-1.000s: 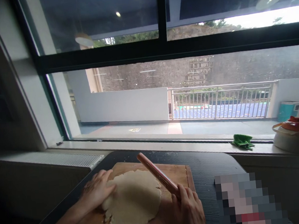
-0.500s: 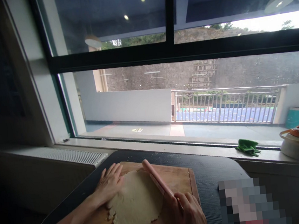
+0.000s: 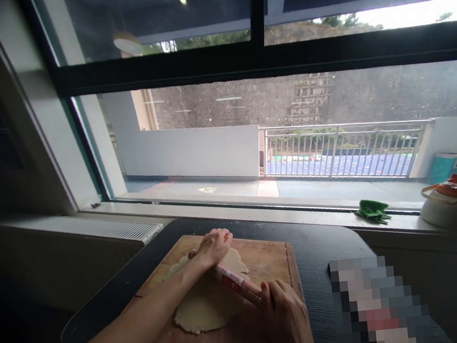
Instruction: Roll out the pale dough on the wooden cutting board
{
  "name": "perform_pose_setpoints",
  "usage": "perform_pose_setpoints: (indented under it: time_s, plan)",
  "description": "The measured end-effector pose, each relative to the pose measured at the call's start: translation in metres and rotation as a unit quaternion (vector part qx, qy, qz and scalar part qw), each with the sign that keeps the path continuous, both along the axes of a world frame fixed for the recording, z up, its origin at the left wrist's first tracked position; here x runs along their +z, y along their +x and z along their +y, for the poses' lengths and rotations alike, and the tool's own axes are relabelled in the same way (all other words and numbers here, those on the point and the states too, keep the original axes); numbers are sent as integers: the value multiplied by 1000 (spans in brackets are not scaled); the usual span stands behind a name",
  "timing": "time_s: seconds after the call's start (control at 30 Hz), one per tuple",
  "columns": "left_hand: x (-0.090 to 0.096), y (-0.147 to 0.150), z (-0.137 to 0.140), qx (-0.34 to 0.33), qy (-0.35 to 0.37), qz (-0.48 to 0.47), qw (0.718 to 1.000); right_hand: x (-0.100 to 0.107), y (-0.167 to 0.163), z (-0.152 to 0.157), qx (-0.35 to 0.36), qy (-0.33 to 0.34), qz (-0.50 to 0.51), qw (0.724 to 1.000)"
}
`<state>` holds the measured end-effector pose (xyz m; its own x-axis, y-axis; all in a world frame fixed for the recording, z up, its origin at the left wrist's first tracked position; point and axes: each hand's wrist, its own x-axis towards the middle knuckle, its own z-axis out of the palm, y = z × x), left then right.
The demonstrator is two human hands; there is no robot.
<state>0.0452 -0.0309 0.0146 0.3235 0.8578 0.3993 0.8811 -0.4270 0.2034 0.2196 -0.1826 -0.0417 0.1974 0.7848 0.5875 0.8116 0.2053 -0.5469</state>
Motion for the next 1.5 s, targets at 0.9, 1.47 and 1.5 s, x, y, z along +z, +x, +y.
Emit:
perform_pose_setpoints:
  time_s: [0.9, 1.47, 1.5]
  plan:
    - [-7, 8, 28, 37, -83, 39, 995, -1, 1, 2, -5, -20, -15, 1000]
    - [-7, -1, 10, 14, -34, 28, 999, -2, 3, 0, 27, -21, -41, 999]
    - [-6, 8, 21, 14, -39, 22, 999, -4, 4, 1, 23, -20, -39, 999]
